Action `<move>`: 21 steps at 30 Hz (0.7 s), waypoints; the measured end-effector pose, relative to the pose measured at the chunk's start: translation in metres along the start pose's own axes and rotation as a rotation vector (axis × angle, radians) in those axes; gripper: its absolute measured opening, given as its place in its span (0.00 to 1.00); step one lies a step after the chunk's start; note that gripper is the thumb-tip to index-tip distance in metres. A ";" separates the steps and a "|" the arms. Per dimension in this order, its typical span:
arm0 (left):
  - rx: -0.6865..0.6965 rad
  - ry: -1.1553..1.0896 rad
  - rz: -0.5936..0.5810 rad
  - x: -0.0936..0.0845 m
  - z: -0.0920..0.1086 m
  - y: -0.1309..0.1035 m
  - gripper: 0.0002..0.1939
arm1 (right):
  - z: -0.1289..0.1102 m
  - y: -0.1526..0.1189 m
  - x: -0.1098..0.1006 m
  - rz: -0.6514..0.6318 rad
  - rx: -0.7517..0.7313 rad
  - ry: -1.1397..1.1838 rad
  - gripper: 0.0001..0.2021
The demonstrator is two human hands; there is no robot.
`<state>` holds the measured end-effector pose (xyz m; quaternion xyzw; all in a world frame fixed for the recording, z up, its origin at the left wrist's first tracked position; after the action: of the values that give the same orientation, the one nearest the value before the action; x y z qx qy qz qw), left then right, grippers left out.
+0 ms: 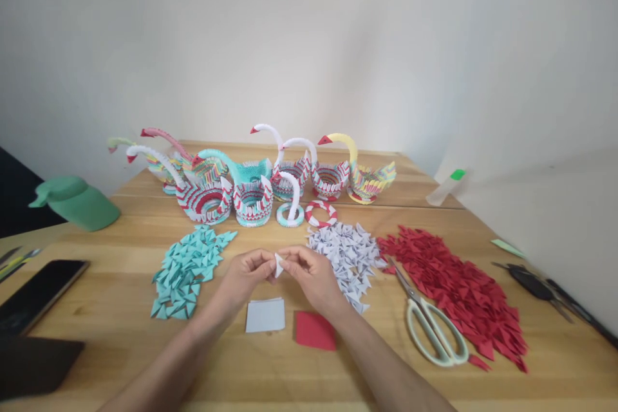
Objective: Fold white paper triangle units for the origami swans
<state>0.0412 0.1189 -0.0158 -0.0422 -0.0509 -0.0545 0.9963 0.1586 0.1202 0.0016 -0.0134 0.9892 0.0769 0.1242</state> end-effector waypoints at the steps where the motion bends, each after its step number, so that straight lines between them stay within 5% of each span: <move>1: 0.024 0.037 0.019 -0.002 0.002 0.000 0.11 | -0.001 0.000 0.001 -0.007 -0.006 -0.023 0.11; 5: 0.118 0.189 0.105 -0.008 0.014 -0.004 0.10 | -0.005 0.000 0.001 -0.020 -0.036 -0.073 0.08; 13: 0.032 -0.022 0.022 0.001 0.004 -0.001 0.12 | -0.008 0.000 -0.004 0.004 -0.060 -0.092 0.08; 21: 0.117 0.143 0.097 -0.006 0.008 -0.002 0.06 | -0.021 -0.001 -0.004 0.001 -0.190 -0.163 0.05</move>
<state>0.0347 0.1183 -0.0086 0.0178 0.0193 -0.0061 0.9996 0.1574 0.1162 0.0224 -0.0185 0.9640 0.1712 0.2024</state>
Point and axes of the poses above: each hand's wrist, its own y-axis towards the middle knuckle, its own x-axis out of the palm, z = x × y, the point moved 10 cm from there along y, towards the middle knuckle, and after that the axes turned 8 degrees about z, right-handed, at the moved point
